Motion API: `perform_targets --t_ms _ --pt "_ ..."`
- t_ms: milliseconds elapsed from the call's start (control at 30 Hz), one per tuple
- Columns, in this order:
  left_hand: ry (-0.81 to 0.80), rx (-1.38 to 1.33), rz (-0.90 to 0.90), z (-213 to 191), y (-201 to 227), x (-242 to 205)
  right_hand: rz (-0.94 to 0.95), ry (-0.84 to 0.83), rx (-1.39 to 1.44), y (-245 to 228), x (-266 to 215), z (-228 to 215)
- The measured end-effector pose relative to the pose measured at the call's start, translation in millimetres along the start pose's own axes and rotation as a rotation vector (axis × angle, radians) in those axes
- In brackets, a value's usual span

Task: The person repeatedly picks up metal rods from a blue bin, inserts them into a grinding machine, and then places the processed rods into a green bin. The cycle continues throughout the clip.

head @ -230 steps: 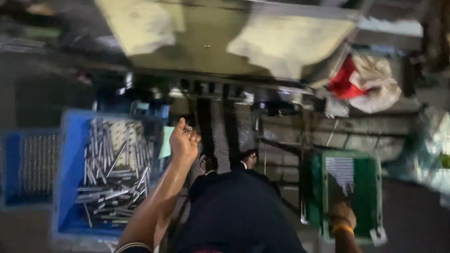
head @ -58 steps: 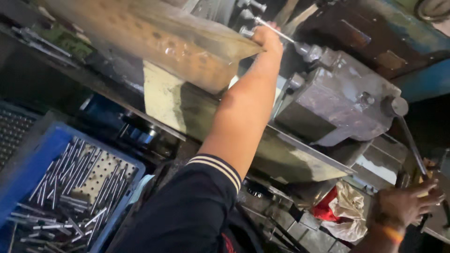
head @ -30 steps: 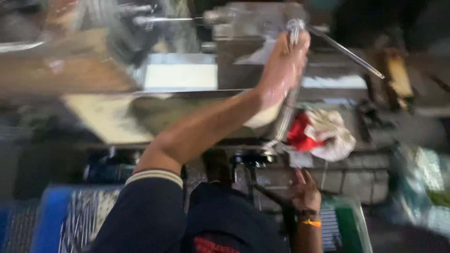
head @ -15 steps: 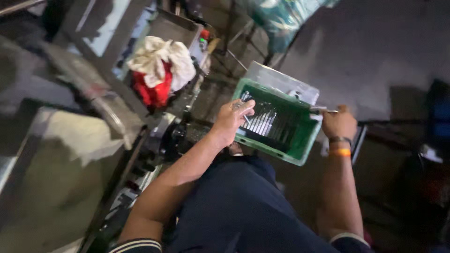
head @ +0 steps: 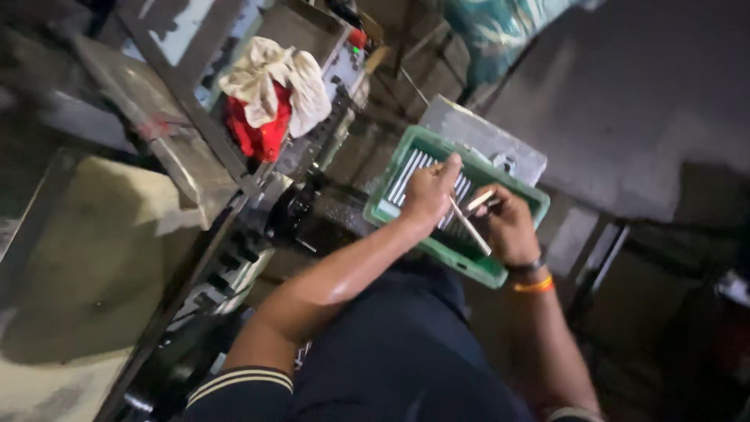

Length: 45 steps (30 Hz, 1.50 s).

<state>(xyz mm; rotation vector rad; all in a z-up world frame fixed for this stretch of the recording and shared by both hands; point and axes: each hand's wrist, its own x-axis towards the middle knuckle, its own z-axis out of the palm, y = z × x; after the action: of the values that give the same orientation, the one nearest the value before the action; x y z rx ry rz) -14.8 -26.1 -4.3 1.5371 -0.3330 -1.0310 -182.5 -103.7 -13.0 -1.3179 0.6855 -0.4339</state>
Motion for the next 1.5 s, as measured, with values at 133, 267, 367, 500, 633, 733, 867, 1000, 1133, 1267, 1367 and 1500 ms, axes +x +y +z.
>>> perform_targets --t_ms 133,267,367,500,633,733,867,1000,1133,1267,1367,1500 --pt "-0.036 0.094 0.088 2.5 3.7 1.2 0.101 -0.028 0.076 -32.9 -4.7 19.7" --pt "-0.101 -0.088 0.051 -2.5 10.2 1.0 0.091 0.046 -0.006 -45.4 5.0 30.0" --pt "-0.066 -0.093 -0.046 -0.1 11.5 0.2 0.011 0.001 -0.137 -46.5 9.3 35.1" --pt "-0.045 -0.095 0.004 -8.3 18.5 1.7 -0.02 0.095 -0.476 -60.9 2.6 31.5" --pt "0.093 0.112 0.06 -11.6 21.2 10.0 0.081 0.05 -0.046 -73.3 -21.8 23.5" --pt "0.005 0.11 0.082 -13.9 14.3 13.1 0.148 0.02 -0.105 -65.5 -38.1 29.7" --pt "0.016 0.084 0.058 -21.1 3.7 17.2 0.151 0.279 -0.279 -50.2 -36.1 -5.5" --pt "0.045 -0.207 -0.024 -38.4 2.8 14.2 0.3 0.664 -0.727 -16.3 -10.2 -80.4" --pt "-0.063 -0.386 -0.274 -43.5 4.0 -2.4 0.316 0.646 -1.054 45.7 1.3 -111.6" --pt "-0.146 -0.411 -0.264 -36.2 5.6 -16.7 0.314 0.708 -0.991 64.5 3.5 -111.7" --pt "-0.192 -0.297 -0.079 -29.7 5.2 -29.4 0.393 0.712 -1.1 40.7 -5.9 -100.5" --pt "-0.092 0.234 0.433 -21.6 16.7 -40.8 0.297 0.497 -0.847 0.7 -10.9 -47.1"
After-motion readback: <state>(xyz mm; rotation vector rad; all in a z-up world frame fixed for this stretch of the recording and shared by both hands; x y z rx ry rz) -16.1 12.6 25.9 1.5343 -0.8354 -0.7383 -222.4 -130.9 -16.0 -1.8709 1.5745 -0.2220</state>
